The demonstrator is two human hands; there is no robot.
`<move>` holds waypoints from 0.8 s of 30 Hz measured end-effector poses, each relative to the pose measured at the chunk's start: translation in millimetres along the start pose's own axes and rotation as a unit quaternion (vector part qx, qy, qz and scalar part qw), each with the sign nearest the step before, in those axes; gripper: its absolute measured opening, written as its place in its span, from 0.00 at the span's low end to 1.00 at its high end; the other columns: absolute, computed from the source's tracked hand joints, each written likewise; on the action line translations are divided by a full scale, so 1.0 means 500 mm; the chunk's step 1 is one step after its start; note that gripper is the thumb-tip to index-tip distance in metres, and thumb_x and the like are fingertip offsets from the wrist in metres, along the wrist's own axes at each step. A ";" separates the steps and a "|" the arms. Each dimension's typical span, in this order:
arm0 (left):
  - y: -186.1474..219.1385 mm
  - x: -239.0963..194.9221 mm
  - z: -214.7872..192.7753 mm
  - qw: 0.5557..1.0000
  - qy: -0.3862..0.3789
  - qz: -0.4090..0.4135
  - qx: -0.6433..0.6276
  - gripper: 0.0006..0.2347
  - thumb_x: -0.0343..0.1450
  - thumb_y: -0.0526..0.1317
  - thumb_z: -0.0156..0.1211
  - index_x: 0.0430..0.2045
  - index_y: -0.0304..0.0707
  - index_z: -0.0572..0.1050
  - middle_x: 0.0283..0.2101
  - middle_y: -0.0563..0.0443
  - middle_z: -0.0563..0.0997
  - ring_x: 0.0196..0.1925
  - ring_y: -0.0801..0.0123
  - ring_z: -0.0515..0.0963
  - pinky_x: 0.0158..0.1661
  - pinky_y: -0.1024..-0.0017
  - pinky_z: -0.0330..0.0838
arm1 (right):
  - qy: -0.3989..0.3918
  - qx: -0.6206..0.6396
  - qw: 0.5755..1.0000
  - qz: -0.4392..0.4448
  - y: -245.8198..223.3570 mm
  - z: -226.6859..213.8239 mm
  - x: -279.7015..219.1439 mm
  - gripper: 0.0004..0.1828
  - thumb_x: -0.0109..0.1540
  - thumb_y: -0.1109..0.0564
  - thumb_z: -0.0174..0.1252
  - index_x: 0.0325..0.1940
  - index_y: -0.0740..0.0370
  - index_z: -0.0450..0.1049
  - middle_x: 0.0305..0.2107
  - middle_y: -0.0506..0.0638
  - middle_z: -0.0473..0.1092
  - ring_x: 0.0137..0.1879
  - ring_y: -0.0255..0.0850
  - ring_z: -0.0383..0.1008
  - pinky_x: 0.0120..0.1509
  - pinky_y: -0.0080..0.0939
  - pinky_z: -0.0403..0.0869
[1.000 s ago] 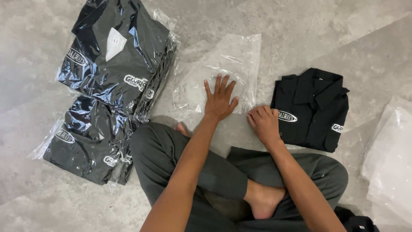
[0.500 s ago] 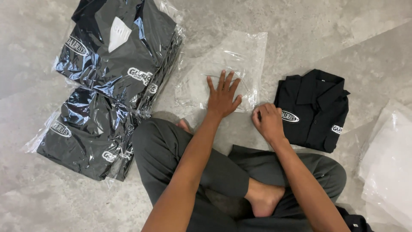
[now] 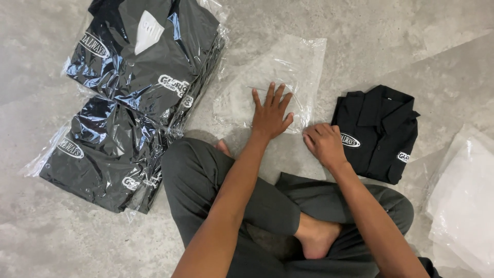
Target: Folding black shirts and placing them into clear plastic packaging bags while sitting on the floor.
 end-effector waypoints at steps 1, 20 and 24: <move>0.001 0.000 -0.004 1.000 0.000 0.001 0.003 0.27 0.78 0.59 0.38 0.72 0.54 0.60 0.79 0.45 0.54 0.82 0.49 0.46 0.69 0.21 0.28 | -0.007 0.034 0.999 0.021 0.004 -0.002 0.004 0.05 0.66 0.51 0.65 0.38 0.51 0.81 0.34 0.47 0.75 0.46 0.47 0.77 0.49 0.46 0.69; 0.002 0.000 0.011 1.000 0.008 0.002 0.002 0.26 0.78 0.59 0.40 0.72 0.55 0.60 0.79 0.46 0.53 0.82 0.49 0.46 0.69 0.20 0.27 | -0.107 0.200 0.897 0.379 -0.002 -0.031 0.032 0.22 0.59 0.41 0.72 0.30 0.61 0.74 0.25 0.59 0.75 0.38 0.60 0.80 0.40 0.56 0.75; -0.002 0.002 0.010 1.000 -0.006 0.000 -0.008 0.26 0.78 0.59 0.38 0.73 0.55 0.59 0.80 0.46 0.53 0.82 0.50 0.45 0.69 0.21 0.26 | -0.130 0.207 0.881 0.405 0.021 0.017 0.020 0.20 0.58 0.41 0.72 0.32 0.58 0.77 0.25 0.56 0.76 0.38 0.55 0.81 0.40 0.51 0.76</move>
Point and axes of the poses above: each hand's wrist, its own x-axis towards the middle knuckle, its own z-axis out of the palm, y = z × x, the point moved 8 cm from there along x, towards the middle knuckle
